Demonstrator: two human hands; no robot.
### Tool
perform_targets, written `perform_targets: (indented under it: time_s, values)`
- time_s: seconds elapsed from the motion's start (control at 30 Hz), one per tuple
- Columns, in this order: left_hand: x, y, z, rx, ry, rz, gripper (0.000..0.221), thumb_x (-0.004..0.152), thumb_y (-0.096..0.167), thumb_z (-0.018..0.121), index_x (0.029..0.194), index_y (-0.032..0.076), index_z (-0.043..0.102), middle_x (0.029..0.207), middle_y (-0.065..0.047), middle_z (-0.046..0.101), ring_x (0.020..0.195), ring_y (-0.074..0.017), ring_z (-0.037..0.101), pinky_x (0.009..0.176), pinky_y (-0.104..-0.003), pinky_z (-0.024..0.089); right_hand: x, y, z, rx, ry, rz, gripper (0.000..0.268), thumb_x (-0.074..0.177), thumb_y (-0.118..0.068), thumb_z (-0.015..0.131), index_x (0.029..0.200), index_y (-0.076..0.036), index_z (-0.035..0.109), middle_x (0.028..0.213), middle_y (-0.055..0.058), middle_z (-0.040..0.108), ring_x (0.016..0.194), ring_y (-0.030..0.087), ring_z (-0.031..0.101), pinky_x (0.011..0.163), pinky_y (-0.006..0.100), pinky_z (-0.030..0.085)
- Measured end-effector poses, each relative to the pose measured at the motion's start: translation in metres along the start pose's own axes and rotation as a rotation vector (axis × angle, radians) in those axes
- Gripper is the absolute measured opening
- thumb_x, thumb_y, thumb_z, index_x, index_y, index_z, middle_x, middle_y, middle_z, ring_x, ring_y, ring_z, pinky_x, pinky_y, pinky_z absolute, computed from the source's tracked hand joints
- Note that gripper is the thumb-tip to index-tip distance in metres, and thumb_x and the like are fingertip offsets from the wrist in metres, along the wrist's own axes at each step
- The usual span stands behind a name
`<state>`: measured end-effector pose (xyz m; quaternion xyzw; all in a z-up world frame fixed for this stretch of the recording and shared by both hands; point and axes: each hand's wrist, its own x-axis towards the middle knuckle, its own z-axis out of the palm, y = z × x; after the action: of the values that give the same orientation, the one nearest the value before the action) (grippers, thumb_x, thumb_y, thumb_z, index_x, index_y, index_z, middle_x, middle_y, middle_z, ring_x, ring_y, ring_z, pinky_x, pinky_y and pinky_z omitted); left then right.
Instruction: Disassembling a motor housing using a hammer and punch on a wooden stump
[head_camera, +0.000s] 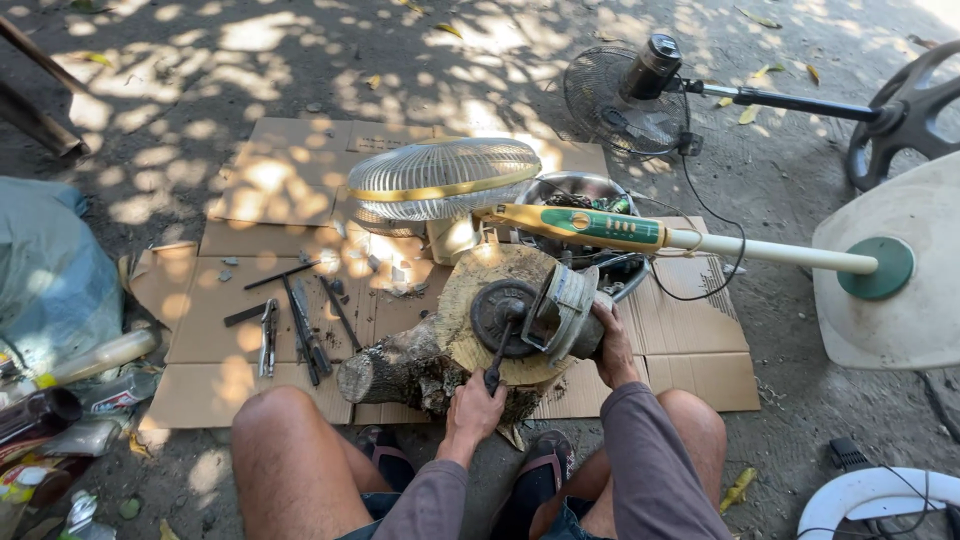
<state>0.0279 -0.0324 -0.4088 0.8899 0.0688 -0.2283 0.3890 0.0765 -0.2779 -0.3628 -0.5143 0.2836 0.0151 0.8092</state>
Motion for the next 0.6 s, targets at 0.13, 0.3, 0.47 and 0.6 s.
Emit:
perform_targets:
  time_s: [0.13, 0.3, 0.47, 0.6]
  values:
    - [0.014, -0.010, 0.005, -0.089, -0.142, -0.003, 0.033, 0.096, 0.035, 0.060, 0.116, 0.008, 0.065, 0.094, -0.010, 0.076, 0.083, -0.0278, 0.074, 0.080, -0.043, 0.059, 0.001, 0.004, 0.001, -0.124, -0.017, -0.125, 0.076, 0.083, -0.036, 0.062, 0.154, -0.018, 0.039, 0.153, 0.023, 0.042, 0.134, 0.041, 0.047, 0.106, 0.051, 0.044]
    - [0.021, -0.023, 0.009, -0.235, -0.173, -0.020, 0.031, 0.094, 0.031, 0.059, 0.111, 0.006, 0.067, 0.094, -0.009, 0.072, 0.082, -0.0232, 0.069, 0.078, -0.038, 0.055, 0.006, 0.011, -0.002, -0.046, -0.012, -0.158, 0.076, 0.083, -0.038, 0.062, 0.153, -0.021, 0.037, 0.158, 0.022, 0.036, 0.140, 0.042, 0.041, 0.110, 0.053, 0.038]
    - [0.007, -0.003, -0.010, -0.795, -0.261, -0.176, 0.019, 0.102, 0.024, 0.063, 0.102, 0.005, 0.059, 0.069, -0.004, 0.057, 0.048, -0.0157, 0.053, 0.041, -0.030, 0.046, 0.009, 0.011, -0.001, -0.065, 0.010, -0.138, 0.081, 0.080, -0.040, 0.061, 0.154, -0.021, 0.035, 0.152, 0.023, 0.041, 0.134, 0.042, 0.047, 0.104, 0.055, 0.043]
    - [-0.013, 0.010, -0.014, -0.708, -0.201, -0.059, 0.025, 0.103, 0.029, 0.064, 0.099, 0.007, 0.054, 0.065, -0.002, 0.053, 0.045, -0.0150, 0.052, 0.039, -0.030, 0.049, 0.013, 0.010, 0.002, -0.099, 0.034, -0.153, 0.082, 0.078, -0.043, 0.063, 0.153, -0.021, 0.039, 0.152, 0.023, 0.043, 0.134, 0.043, 0.047, 0.104, 0.056, 0.043]
